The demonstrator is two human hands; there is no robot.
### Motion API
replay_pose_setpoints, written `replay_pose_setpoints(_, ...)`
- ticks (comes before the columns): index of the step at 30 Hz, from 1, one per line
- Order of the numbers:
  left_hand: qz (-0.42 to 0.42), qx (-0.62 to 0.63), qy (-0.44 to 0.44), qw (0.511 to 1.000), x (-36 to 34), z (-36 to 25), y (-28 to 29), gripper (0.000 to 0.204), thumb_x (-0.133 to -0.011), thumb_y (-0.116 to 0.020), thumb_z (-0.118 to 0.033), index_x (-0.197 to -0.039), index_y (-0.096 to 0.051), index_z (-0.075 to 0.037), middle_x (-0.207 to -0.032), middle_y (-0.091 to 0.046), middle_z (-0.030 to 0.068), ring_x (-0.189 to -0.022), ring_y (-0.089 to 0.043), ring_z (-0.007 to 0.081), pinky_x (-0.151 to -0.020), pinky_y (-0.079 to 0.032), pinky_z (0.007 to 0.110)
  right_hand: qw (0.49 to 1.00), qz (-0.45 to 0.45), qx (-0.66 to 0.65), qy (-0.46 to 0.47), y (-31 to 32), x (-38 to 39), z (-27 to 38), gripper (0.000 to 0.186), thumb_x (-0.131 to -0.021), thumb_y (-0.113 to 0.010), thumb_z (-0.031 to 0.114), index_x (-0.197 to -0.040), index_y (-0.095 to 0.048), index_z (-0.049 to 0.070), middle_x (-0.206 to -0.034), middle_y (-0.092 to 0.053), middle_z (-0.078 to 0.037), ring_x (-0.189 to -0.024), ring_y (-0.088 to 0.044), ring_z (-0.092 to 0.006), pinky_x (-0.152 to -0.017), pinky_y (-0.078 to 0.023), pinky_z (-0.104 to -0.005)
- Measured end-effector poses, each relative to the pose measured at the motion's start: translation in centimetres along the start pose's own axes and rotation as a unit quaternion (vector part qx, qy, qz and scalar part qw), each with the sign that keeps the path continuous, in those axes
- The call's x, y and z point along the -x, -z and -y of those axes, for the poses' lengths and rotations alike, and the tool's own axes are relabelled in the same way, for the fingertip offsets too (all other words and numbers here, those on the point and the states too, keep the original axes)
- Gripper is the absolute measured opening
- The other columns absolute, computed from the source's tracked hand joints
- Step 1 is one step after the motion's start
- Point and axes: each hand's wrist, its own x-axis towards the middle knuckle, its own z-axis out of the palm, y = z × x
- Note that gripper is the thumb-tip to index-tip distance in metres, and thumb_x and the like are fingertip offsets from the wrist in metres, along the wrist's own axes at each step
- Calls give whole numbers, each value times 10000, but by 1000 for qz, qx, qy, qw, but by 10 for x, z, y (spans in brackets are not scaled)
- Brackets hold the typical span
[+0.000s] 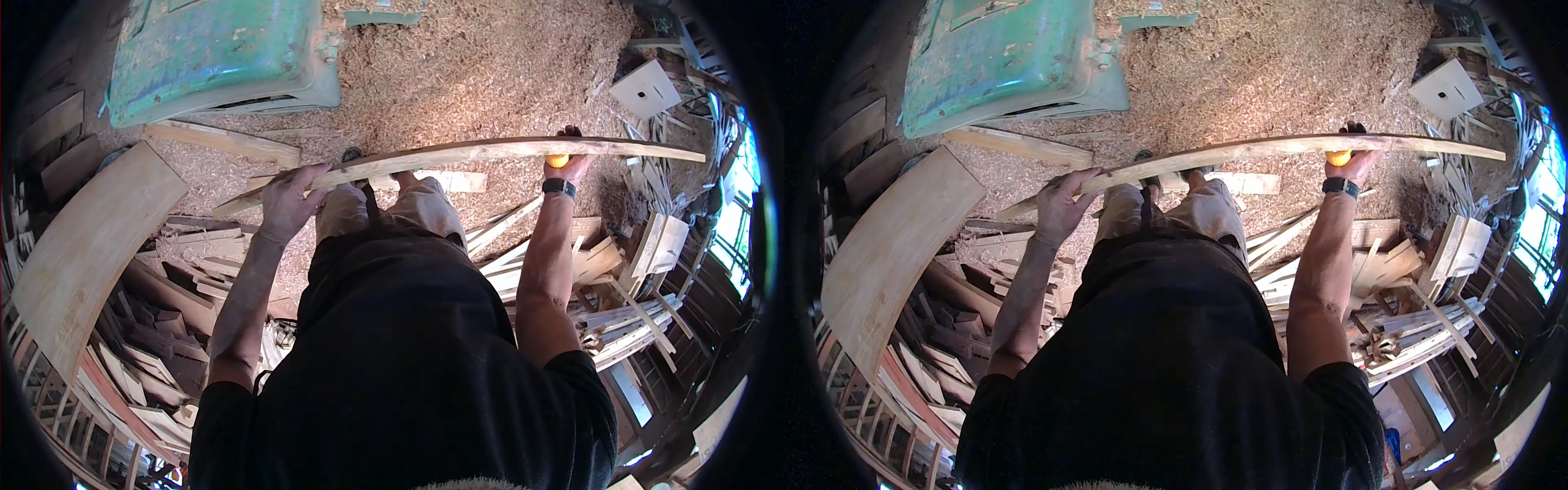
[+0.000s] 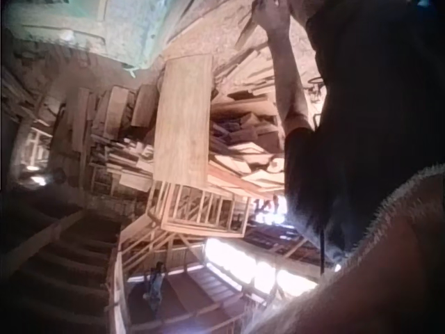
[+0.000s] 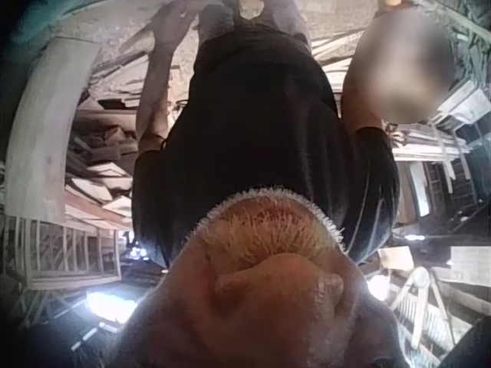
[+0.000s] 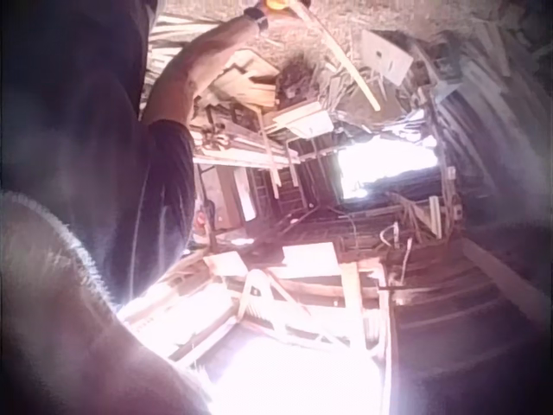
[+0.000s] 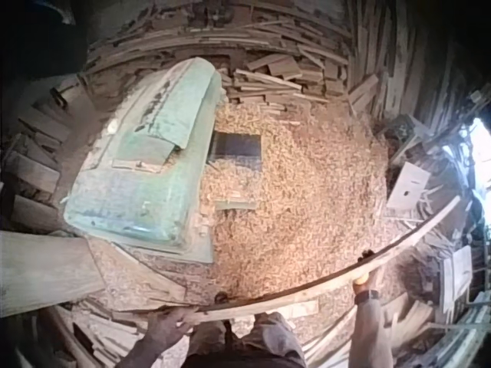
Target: The person measures a wooden board with a tape measure, feeds it through a planer machine, and repeatedly measures and planes the board.
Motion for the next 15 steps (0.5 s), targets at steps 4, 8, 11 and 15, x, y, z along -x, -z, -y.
replay_pose_setpoints(4,-19,4,-15,1000,10,8,-5,368,-822,-743,-243,-1169,-650,-162,-1027,-715,79,-880,-701,270,-779,-564,373,999,-16,34,0,15,-5,-2,654,-888,-453,707,-1093,-632,113,-1002,-685,-79,-905,-646,-264,-823,-543,-439)
replay_pose_setpoints(8,-1,16,37,999,22,13,2,387,-822,-734,-223,-1193,-650,-155,-1090,-700,75,-933,-694,273,-813,-561,361,999,-38,26,-12,5,19,-6,729,-862,-452,735,-1080,-658,70,-1005,-703,-95,-922,-659,-281,-878,-535,-462)
replay_pose_setpoints(11,18,-49,14,999,24,19,8,383,-805,-745,-236,-1175,-657,-192,-1062,-708,50,-885,-698,263,-775,-570,379,999,-30,20,-22,11,29,-12,581,-899,-461,628,-1032,-658,99,-950,-698,-78,-892,-656,-255,-842,-540,-439)
replay_pose_setpoints(15,19,-52,8,998,33,28,14,384,-783,-770,-230,-1151,-669,-194,-1003,-723,32,-863,-703,252,-758,-573,361,1000,-7,11,-14,26,37,-28,589,-905,-452,625,-1037,-656,88,-956,-695,-93,-880,-658,-264,-848,-539,-447)
